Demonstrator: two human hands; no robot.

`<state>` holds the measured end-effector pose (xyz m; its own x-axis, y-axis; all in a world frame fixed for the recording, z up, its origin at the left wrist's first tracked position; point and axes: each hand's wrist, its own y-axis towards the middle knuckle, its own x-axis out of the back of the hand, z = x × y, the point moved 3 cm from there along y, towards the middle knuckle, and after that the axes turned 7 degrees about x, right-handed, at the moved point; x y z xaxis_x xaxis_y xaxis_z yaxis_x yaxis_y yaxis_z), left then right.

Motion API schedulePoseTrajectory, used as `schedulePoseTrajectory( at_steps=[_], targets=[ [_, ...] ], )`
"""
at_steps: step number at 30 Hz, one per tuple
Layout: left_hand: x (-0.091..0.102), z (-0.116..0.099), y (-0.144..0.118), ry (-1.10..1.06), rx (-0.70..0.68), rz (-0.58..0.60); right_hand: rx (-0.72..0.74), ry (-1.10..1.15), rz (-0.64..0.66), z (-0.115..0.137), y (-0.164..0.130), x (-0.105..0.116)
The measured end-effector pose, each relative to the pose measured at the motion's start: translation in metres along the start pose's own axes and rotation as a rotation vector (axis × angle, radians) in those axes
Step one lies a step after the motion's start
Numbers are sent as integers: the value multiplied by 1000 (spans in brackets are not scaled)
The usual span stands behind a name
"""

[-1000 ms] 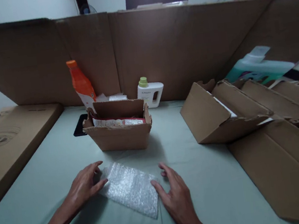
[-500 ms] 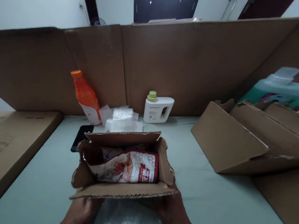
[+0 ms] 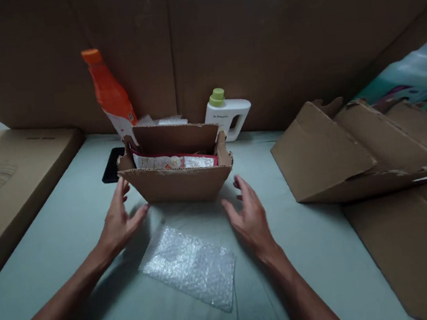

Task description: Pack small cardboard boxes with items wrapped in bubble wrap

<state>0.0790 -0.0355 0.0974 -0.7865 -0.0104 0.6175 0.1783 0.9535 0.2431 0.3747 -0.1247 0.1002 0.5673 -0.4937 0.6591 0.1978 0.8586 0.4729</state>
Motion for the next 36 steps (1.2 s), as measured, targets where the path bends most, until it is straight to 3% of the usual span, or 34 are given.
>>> schedulePoseTrajectory(
  at_steps=[2,3,5,8,12,15,18,21,25,29,33,36],
  targets=[
    [2,-7,-44,101,-157,-12,133,-55,-7,22,-32,4],
    [-2,-11,-66,142,-251,43,229,-67,47,36,-48,1],
    [-13,-16,-102,224,-380,204,412,-66,250,63,-79,-14],
    [-29,-13,-122,310,-389,356,501,-96,498,74,-115,-28],
    [-32,-6,-118,317,-403,402,415,-160,411,43,-137,5],
    [-23,-4,-115,295,-431,308,273,-214,318,22,-134,28],
    [-9,1,-116,364,-300,83,190,-296,297,18,-122,20],
    [-4,7,-122,481,-111,4,155,-323,305,22,-115,0],
    [-8,4,-127,448,-19,60,71,-155,272,33,-127,-3],
    [-12,-9,-99,396,-41,124,-149,115,272,55,-152,9],
    [-24,-21,-50,389,-130,208,-242,256,425,80,-165,0],
    [-24,-20,-42,383,-194,259,-239,312,529,88,-162,-10]
  ],
)
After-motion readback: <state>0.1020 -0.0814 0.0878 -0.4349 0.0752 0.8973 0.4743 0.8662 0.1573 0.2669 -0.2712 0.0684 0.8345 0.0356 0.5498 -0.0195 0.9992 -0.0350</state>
